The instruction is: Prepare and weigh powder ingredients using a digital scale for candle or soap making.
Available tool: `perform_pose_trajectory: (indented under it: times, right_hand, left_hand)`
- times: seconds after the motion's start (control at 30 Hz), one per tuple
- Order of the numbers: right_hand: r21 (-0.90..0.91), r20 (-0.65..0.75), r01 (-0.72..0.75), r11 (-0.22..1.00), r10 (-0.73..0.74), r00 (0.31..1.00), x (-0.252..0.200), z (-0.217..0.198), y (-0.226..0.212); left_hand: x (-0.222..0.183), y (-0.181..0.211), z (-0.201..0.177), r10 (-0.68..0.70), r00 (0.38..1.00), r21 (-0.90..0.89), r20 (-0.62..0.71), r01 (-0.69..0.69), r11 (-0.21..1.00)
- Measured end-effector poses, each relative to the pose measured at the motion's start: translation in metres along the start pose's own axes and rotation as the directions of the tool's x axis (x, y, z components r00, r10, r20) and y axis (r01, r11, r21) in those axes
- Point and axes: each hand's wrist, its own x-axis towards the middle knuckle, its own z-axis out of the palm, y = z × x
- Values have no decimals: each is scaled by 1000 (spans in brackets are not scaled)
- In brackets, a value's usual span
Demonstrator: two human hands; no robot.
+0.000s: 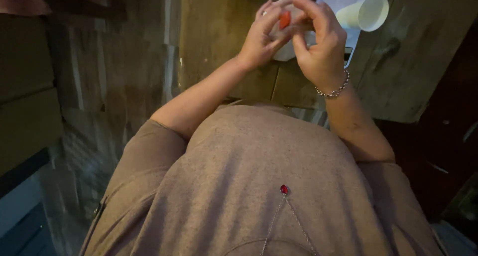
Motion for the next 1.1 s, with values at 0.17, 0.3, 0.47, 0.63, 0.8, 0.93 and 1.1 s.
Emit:
perform_pose_trajectory:
  times: [0.17, 0.3, 0.47, 0.63, 0.8, 0.93, 1.1]
  right_hand:
    - [-45, 29, 165, 985, -164, 986, 9, -10, 10]
    - [-179, 204, 263, 948, -226, 953, -3, 23, 78]
    - [-138, 261, -78, 987, 112, 959, 3, 37, 70]
    - [-89, 239, -34, 995, 55, 970, -11, 40, 105]
    - [-121, 331, -12, 993, 52, 942, -23, 46, 135]
    - [-182, 325, 154, 971, -88, 942, -28, 58, 159]
    - [175, 282, 120, 977, -166, 945, -17, 62, 170]
  left_hand:
    - [-9, -9, 0, -227, 974, -226, 27, 227, 947]
    - [5, -2, -11, -139, 977, -336, 161, 187, 923]
    - [21, -5, -6, 53, 982, -173, 184, -20, 985]
    - [20, 23, -10, 81, 977, 119, 196, -105, 987]
    - [25, 19, -3, -140, 969, 289, 203, 77, 954]
    - [12, -4, 15, -295, 923, 342, 247, 202, 918]
    - [15, 27, 7, 0, 1000, 554, 21, -12, 832]
